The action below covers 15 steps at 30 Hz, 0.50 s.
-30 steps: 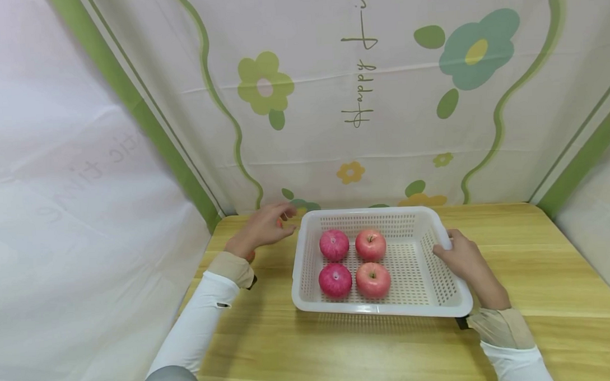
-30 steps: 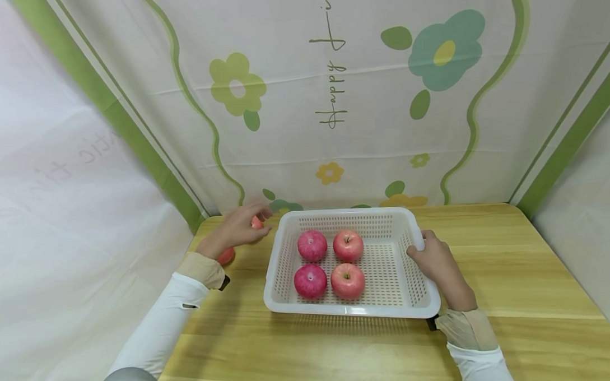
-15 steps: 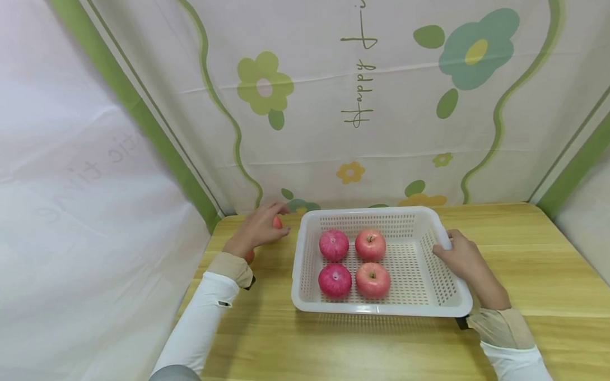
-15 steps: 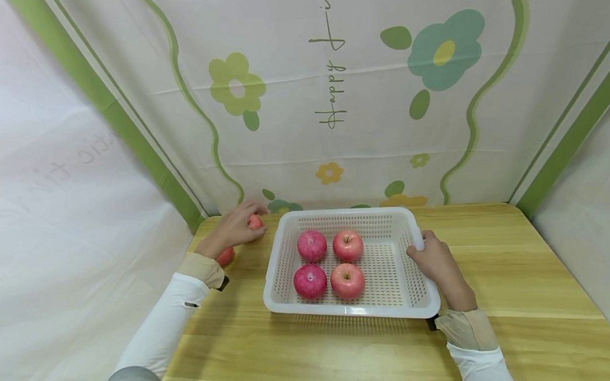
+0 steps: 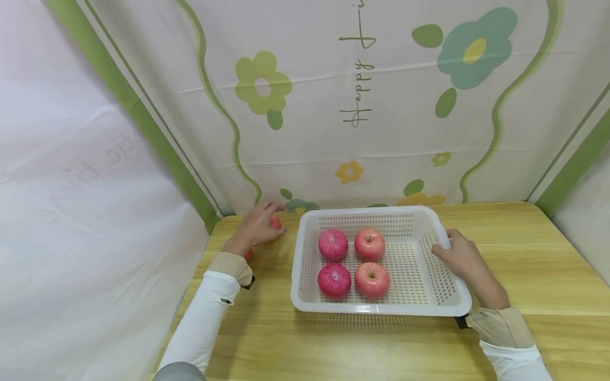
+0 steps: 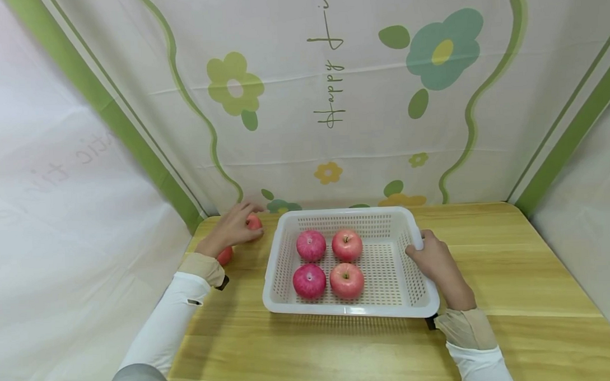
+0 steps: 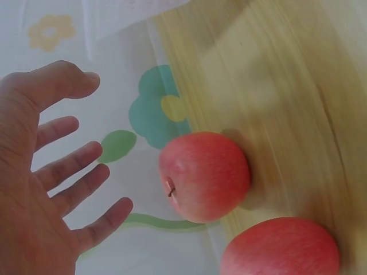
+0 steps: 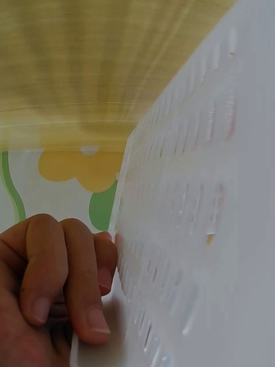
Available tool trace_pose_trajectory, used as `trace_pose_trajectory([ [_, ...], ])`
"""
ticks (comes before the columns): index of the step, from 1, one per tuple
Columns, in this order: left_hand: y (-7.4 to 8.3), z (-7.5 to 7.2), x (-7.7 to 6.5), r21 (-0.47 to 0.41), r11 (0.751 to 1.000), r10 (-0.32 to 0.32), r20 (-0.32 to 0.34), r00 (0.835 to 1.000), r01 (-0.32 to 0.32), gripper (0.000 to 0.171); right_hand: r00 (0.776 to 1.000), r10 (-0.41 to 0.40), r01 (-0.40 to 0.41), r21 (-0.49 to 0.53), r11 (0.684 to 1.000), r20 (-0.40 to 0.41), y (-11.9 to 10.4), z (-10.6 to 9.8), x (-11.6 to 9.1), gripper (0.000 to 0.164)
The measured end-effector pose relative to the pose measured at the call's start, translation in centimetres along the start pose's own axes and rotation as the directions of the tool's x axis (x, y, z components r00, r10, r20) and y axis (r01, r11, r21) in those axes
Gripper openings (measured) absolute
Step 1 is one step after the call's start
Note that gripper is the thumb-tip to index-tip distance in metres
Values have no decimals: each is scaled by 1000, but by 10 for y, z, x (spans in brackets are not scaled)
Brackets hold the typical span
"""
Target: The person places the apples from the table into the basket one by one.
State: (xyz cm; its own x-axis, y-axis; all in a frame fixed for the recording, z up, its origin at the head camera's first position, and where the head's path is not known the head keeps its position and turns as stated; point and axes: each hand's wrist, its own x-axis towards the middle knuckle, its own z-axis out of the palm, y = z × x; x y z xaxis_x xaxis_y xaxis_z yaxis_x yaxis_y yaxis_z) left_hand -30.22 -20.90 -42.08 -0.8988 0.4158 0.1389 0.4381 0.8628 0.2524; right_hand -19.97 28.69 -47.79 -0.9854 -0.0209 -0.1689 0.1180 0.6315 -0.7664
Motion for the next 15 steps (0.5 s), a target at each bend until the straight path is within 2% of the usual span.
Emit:
trace_pose_trajectory([
  [9, -6, 7, 3, 4, 1000, -27, 5, 1000, 27, 58, 1000, 10, -10, 4, 1000, 6, -1, 0, 0, 74],
  [15, -9, 10, 3, -10, 998, -69, 31, 997, 70, 57, 1000, 5, -5, -7, 1000, -6, 0, 0, 1, 74],
])
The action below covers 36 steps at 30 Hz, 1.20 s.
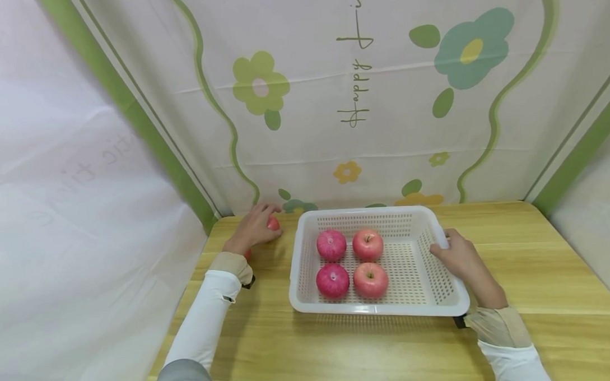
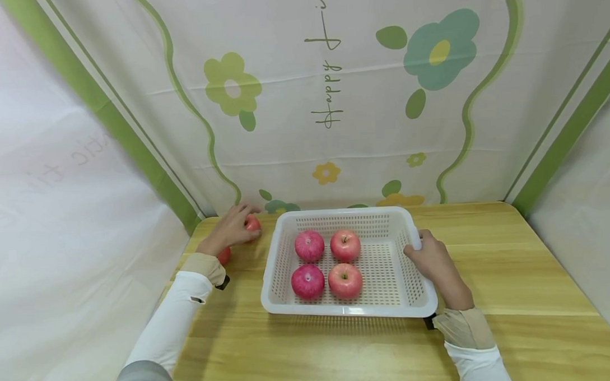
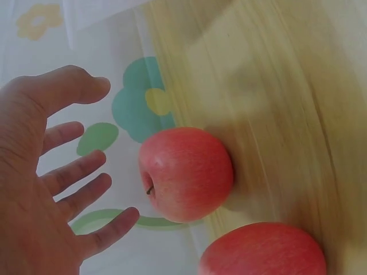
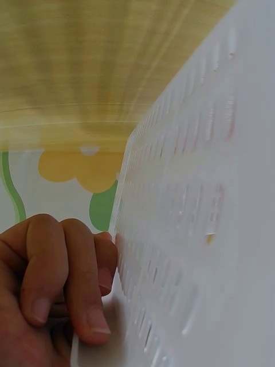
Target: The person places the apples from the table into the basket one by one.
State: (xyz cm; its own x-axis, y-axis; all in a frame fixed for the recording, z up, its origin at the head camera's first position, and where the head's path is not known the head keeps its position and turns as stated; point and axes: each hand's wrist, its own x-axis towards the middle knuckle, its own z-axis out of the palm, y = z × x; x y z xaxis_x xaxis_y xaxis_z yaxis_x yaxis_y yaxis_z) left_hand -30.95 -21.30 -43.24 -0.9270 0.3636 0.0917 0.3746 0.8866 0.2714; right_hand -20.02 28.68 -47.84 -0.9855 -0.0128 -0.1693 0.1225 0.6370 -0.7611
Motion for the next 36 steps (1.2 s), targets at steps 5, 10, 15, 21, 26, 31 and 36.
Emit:
trace_pose_trajectory([
  [5, -2, 3, 1, -8, 999, -35, 7, 999, 35, 58, 1000, -9, 9, -4, 1000, -10, 0, 1, 1, 72],
  [10, -4, 6, 3, 1, 999, -45, 5, 999, 45, 58, 1000, -14, 14, 1, 1000, -11, -1, 0, 0, 73],
  [15, -7, 8, 3, 1, 998, -56, 5, 998, 56, 58, 1000, -7, 7, -3, 1000, -10, -1, 1, 0, 73],
  [21, -13, 12, 2, -21, 996, -84, -6, 996, 84, 59, 1000, -1, 1, 2, 1000, -1, 2, 1, 1, 74],
  [26, -17, 17, 3, -39, 995, -88, -28, 996, 87, 60, 1000, 1, -1, -1, 1000, -5, 3, 2, 1, 73],
  [31, -21, 21, 6, -50, 994, -99, -26, 995, 97, 63, 1000, 2, -2, -4, 1000, -8, 2, 1, 2, 73],
  [36, -24, 24, 8, -59, 993, -108, -30, 994, 106, 64, 1000, 3, -3, -2, 1000, -5, 1, 1, 2, 73],
])
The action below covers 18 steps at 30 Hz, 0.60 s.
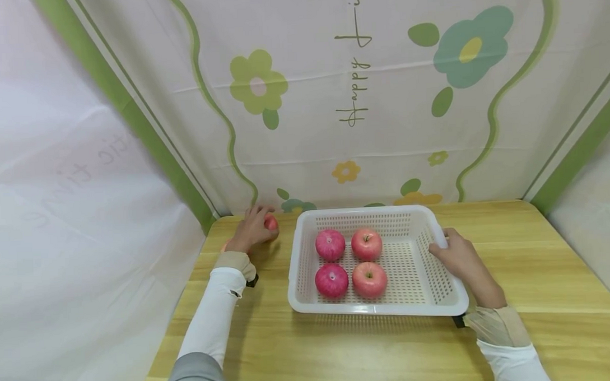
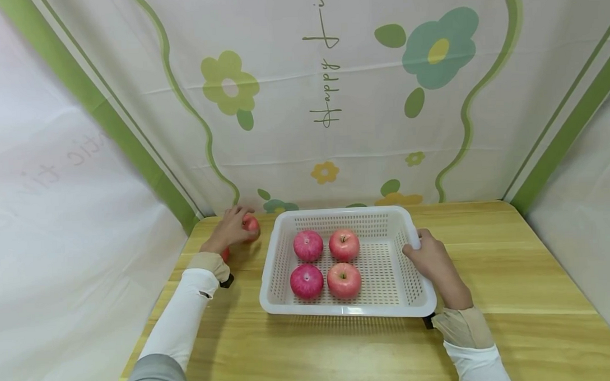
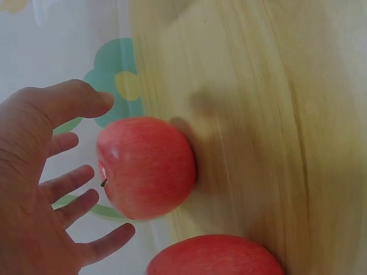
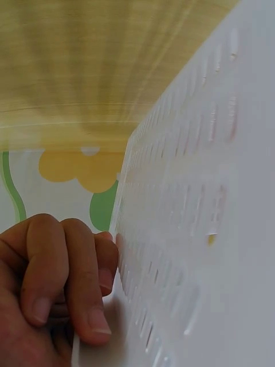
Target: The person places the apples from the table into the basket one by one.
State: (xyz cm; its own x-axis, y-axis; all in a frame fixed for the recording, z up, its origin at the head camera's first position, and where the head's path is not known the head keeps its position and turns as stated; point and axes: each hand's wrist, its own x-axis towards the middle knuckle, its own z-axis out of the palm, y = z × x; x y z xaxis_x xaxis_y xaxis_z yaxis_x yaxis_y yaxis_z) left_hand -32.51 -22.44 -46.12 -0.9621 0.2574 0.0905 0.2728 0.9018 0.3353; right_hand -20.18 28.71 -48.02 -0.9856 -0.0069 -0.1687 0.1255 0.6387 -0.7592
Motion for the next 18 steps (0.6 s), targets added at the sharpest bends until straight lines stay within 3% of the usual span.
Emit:
trace_pose_trajectory([
  [18, 1, 5, -3, -23, 999, -36, 24, 999, 37, 65, 1000, -5, 5, 11, 1000, 3, 0, 0, 0, 73],
])
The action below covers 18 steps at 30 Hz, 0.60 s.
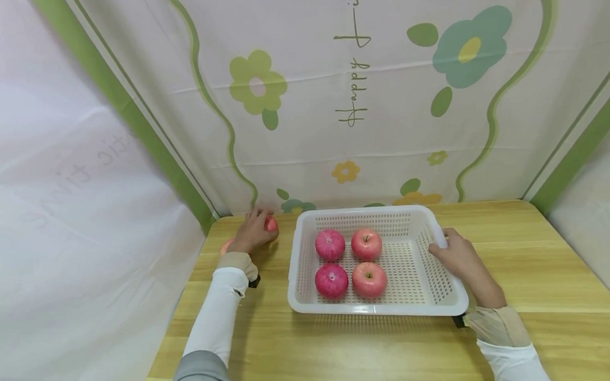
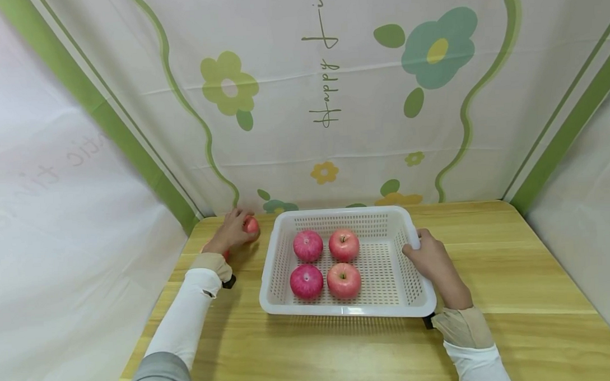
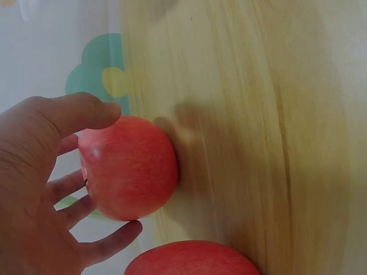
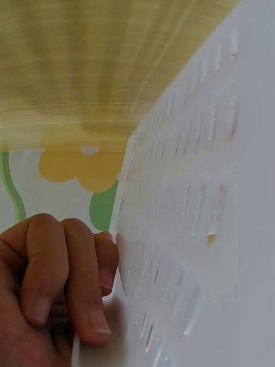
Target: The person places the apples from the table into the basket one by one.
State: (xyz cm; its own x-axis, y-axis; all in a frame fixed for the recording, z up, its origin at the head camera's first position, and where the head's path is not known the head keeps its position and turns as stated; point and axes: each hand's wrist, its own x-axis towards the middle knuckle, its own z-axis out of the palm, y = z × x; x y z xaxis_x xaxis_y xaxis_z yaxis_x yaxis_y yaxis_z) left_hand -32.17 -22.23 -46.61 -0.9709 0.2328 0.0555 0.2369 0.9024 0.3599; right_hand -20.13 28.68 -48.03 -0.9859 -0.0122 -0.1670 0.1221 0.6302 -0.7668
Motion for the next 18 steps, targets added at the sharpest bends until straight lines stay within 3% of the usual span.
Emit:
trace_pose_trajectory([
  [7, -2, 4, 2, 14, 1000, -28, 42, 999, 28, 67, 1000, -6, 6, 7, 1000, 0, 0, 0, -1, 73],
  [18, -6, 10, 4, -18, 999, -31, 28, 999, 31, 64, 1000, -4, 4, 5, 1000, 2, -1, -1, -1, 74],
])
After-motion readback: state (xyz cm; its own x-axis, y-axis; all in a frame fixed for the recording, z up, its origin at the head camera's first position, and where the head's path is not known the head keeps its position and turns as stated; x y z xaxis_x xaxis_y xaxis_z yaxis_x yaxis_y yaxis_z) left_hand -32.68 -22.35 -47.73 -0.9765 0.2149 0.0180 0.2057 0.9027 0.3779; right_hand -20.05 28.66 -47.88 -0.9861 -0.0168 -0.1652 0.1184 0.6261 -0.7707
